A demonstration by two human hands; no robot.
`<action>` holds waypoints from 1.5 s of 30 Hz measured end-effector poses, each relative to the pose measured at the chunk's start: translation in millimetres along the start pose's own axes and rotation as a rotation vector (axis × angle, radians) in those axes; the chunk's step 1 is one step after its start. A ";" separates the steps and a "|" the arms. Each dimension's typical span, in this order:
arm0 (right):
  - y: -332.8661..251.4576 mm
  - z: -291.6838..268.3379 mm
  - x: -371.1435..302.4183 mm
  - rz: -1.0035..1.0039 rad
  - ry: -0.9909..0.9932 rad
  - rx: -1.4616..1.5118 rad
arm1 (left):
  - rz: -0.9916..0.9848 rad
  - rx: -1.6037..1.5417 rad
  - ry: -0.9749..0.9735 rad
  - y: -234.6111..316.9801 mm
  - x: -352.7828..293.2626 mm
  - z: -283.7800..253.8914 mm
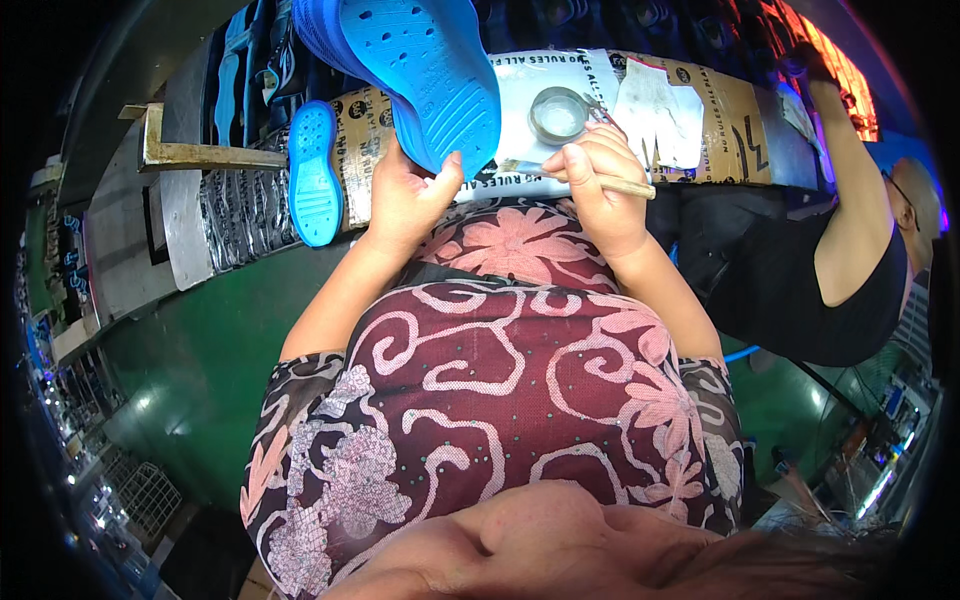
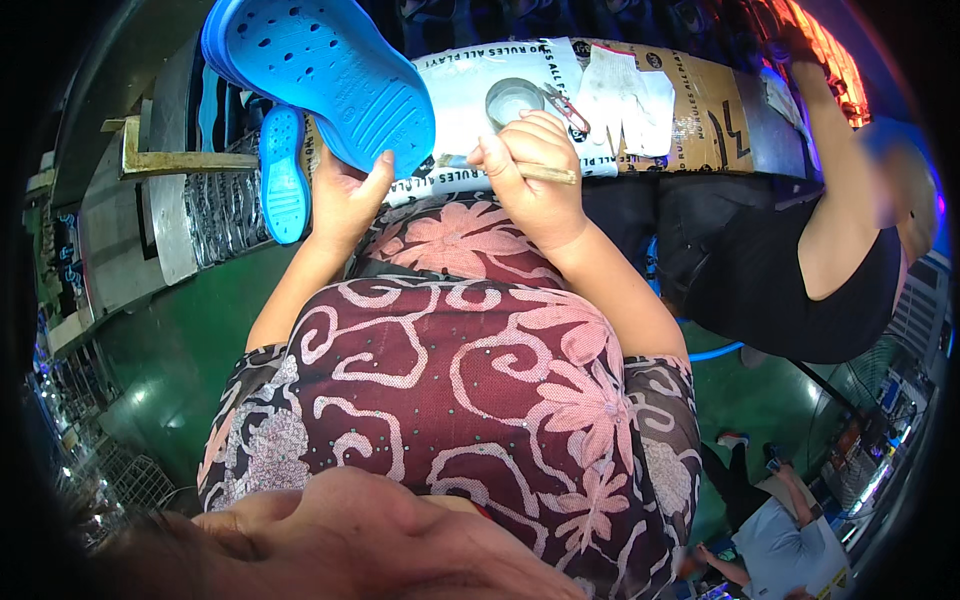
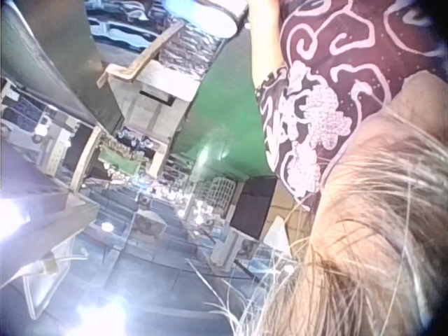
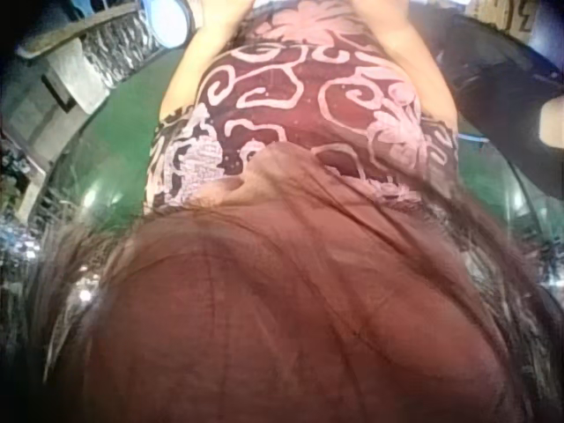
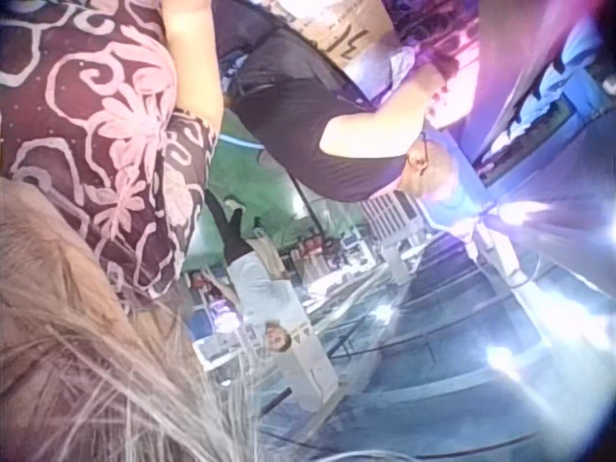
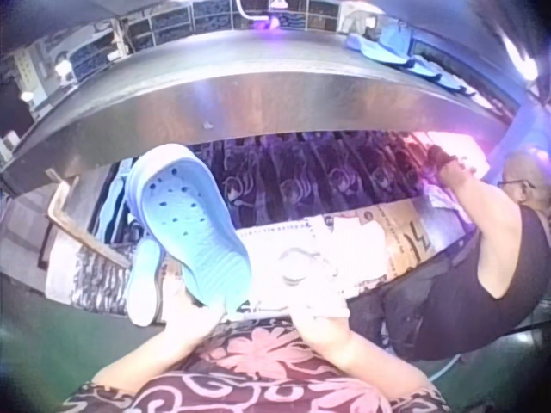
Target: The person applies adhesive to shoe soles using a brush dipped in a container and places the glued soles onto an overhead conveyor.
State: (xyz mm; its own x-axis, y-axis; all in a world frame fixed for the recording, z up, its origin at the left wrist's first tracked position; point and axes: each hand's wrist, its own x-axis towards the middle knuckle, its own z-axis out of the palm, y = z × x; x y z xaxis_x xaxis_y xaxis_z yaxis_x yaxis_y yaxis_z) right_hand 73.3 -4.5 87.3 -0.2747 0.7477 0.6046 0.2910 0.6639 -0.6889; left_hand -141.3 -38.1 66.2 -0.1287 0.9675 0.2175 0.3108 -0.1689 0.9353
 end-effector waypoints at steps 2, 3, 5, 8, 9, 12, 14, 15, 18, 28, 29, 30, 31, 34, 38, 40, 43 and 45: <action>-1.7 -0.2 0.7 0.004 0.013 0.009 | 0.001 -0.007 0.005 0.6 -0.5 0.6; -2.4 0.0 0.7 0.006 0.028 0.016 | 0.006 -0.013 0.011 1.3 -0.5 1.3; -3.7 3.9 1.6 -0.013 0.008 0.028 | 0.001 -0.020 0.010 2.5 -1.1 2.8; -7.8 5.0 3.5 -0.021 -0.070 0.003 | -0.012 -0.065 0.021 7.2 -1.3 5.7; -8.8 4.9 3.8 -0.007 -0.128 -0.036 | -0.019 -0.104 0.033 8.1 -1.4 6.0; -1.5 5.4 2.0 -0.071 -0.024 -0.056 | 0.000 -0.074 0.029 5.3 -0.7 4.0; -1.2 3.9 0.8 -0.057 0.001 -0.043 | 0.021 -0.060 0.038 -0.5 -1.2 4.5; -1.5 3.3 0.5 -0.044 0.027 -0.032 | 0.045 -0.046 0.045 -2.4 -1.7 4.9; -3.2 6.2 2.2 -0.085 -0.020 -0.012 | 0.004 -0.093 0.063 -0.3 -3.1 8.5; -3.1 5.3 1.2 -0.066 0.006 0.020 | 0.192 0.011 0.069 -6.6 -3.2 8.0; -3.3 6.7 2.2 -0.068 0.027 0.031 | 0.196 0.020 0.071 -4.8 -3.2 8.2; -3.7 7.6 2.6 -0.067 0.027 0.031 | 0.201 0.028 0.073 -3.9 -3.2 8.7; -4.2 8.3 2.9 -0.092 -0.035 -0.001 | 0.200 0.028 0.072 -4.8 -2.9 9.9; -6.7 8.3 4.0 -0.121 -0.099 -0.021 | 0.258 0.020 0.137 -6.0 -1.0 10.9; -4.6 7.8 1.3 -0.075 -0.025 0.077 | 0.318 0.011 0.143 -4.2 0.7 11.6; -4.0 7.8 1.6 -0.058 0.022 0.103 | 0.317 -0.039 0.168 -3.9 -0.2 11.8; -3.9 7.6 2.7 -0.046 0.073 0.109 | 0.318 -0.061 0.134 -2.9 0.7 11.9; -4.7 7.8 3.4 -0.063 -0.090 -0.025 | 0.382 -0.009 0.117 -4.0 2.2 11.7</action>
State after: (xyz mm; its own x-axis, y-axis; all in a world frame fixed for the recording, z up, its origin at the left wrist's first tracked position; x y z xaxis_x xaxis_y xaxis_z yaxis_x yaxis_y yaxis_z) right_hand 63.8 -5.3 89.5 -0.3743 0.7013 0.6067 0.2936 0.7102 -0.6398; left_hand -131.7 -33.1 59.6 -0.1124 0.8068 0.5801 0.3490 -0.5145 0.7832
